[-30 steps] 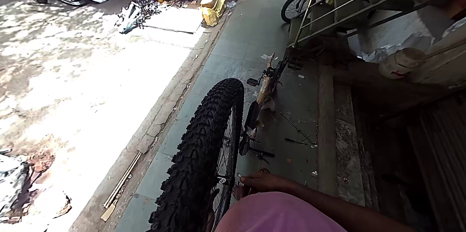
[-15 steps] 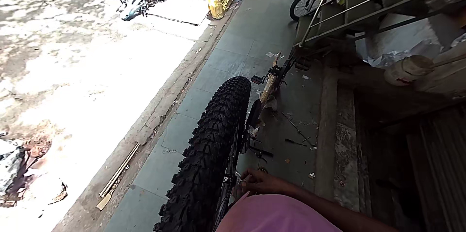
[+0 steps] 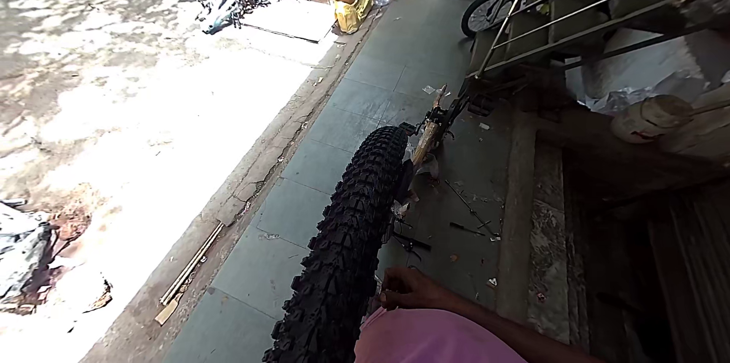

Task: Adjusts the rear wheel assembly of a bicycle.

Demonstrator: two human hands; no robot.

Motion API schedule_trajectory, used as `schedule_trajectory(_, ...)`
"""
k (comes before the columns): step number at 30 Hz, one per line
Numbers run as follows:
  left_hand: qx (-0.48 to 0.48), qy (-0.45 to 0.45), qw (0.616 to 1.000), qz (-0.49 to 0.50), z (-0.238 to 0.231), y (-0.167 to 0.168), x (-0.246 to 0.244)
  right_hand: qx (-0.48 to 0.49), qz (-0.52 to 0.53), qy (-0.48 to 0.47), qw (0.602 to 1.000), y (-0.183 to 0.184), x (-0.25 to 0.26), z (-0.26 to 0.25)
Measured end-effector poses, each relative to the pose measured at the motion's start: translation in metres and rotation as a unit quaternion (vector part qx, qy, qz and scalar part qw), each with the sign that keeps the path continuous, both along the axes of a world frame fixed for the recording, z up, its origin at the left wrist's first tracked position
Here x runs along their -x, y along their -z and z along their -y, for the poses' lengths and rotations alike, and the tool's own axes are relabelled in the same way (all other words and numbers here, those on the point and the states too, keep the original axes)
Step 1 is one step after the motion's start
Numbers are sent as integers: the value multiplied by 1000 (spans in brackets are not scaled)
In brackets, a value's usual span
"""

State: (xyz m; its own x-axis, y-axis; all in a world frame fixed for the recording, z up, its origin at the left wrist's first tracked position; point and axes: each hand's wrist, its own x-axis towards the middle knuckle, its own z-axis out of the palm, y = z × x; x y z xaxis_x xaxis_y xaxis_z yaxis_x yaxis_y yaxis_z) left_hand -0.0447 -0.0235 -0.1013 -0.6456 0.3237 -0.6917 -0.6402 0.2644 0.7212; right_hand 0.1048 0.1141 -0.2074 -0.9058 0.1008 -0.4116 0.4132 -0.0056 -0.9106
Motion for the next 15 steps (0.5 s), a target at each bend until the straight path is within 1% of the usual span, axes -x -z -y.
schedule_trajectory(1,-6,-24,1000,12,0,-1,0,-6,0,-3,1000,0,0,-1)
schedule_trajectory(4,25,-87,995,45,-5,-3,0,-26,6,-13,1000,-5,2,-2)
schedule_trajectory(7,33,-88,994,61,-7,-3,0,-39,9,-14,999,-8,2,-1)
schedule_trajectory(8,29,-86,994,60,-5,-2,-1,-42,10,-16,999,-8,2,-1)
schedule_trajectory(9,5,-55,997,45,3,1,-3,-44,10,-17,999,-8,2,-1)
schedule_trajectory(11,-69,40,997,-15,29,26,-4,-47,4,-15,999,-5,1,-2)
schedule_trajectory(12,-69,54,996,-34,31,31,-4,-45,0,-13,999,-3,1,-2)
schedule_trajectory(15,-52,22,998,-39,29,46,-2,-44,-2,-9,999,-3,1,-4)
